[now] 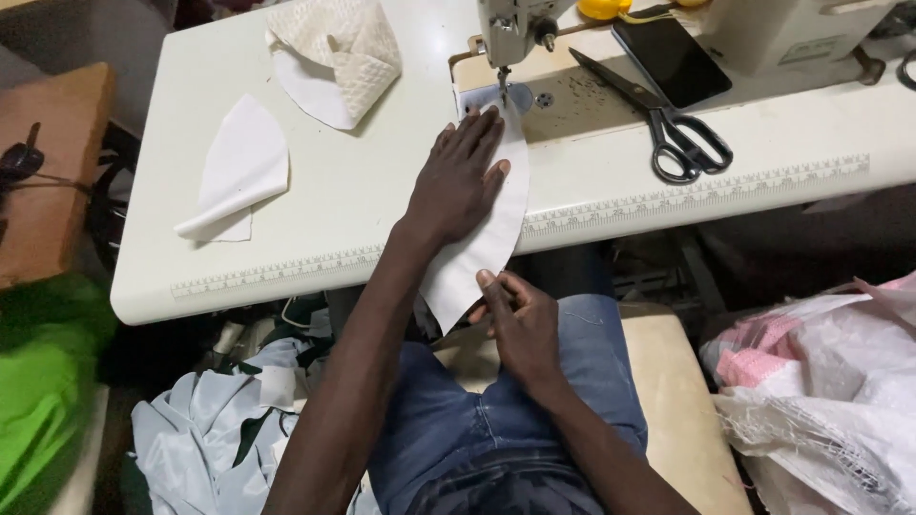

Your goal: Cutting fabric pieces using a template and scissors at a sewing workstation.

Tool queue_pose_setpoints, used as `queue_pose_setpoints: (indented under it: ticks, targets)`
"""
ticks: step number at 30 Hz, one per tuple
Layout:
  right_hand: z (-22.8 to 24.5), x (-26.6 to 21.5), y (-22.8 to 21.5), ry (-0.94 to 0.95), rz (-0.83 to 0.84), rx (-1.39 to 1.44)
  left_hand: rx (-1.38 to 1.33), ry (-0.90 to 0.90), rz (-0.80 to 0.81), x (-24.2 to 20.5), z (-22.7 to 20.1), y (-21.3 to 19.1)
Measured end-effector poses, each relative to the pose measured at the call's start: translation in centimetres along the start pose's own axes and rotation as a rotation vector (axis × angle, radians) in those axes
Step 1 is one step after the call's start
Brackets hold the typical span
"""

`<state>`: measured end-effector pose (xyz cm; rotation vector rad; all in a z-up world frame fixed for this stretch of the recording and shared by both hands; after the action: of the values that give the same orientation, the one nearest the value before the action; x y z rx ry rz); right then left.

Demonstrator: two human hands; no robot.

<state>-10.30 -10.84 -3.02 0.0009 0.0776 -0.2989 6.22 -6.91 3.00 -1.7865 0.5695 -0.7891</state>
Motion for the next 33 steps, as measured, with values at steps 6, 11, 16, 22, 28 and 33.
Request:
queue_pose_setpoints:
  ticks: [6,11,16,22,28,33]
  targets:
    - [1.3,-0.2,-0.1,-0.073,0.019,0.028,0.012,-0.013,0.018,0.0,-0.1,0.0]
    - [2.0,-0.2,-0.3,-0.108,0.01,0.008,0.013,-0.009,0.01,0.1,-0.1,0.2]
    - [2.9,0.3,-0.7,-0.084,0.005,-0.138,0.005,0.005,0.058,1.0,0.9,1.4]
    - [3.0,0.9,-1.2,-0.058,-0.013,-0.156,0.035,0.006,0.028,1.4,1.1,1.3]
    - [3.2,1.4,-0.5,-0.091,0.032,-0.11,-0.001,-0.003,0.092,1.5,1.1,0.7]
    - [3.2,1.8,0.9,-0.113,0.042,-0.065,-0.037,0.11,0.043,1.7,1.7,0.6]
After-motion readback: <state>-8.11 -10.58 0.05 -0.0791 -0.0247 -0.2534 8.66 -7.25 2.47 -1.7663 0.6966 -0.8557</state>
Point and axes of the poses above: each hand's wrist, its own x-axis towards the middle knuckle, its own y-axis out of the palm, z = x × y, the point moved 10 cm from there along x, towards the middle knuckle, and after that the axes turned 5 degrees about z, right-handed, at the moved point
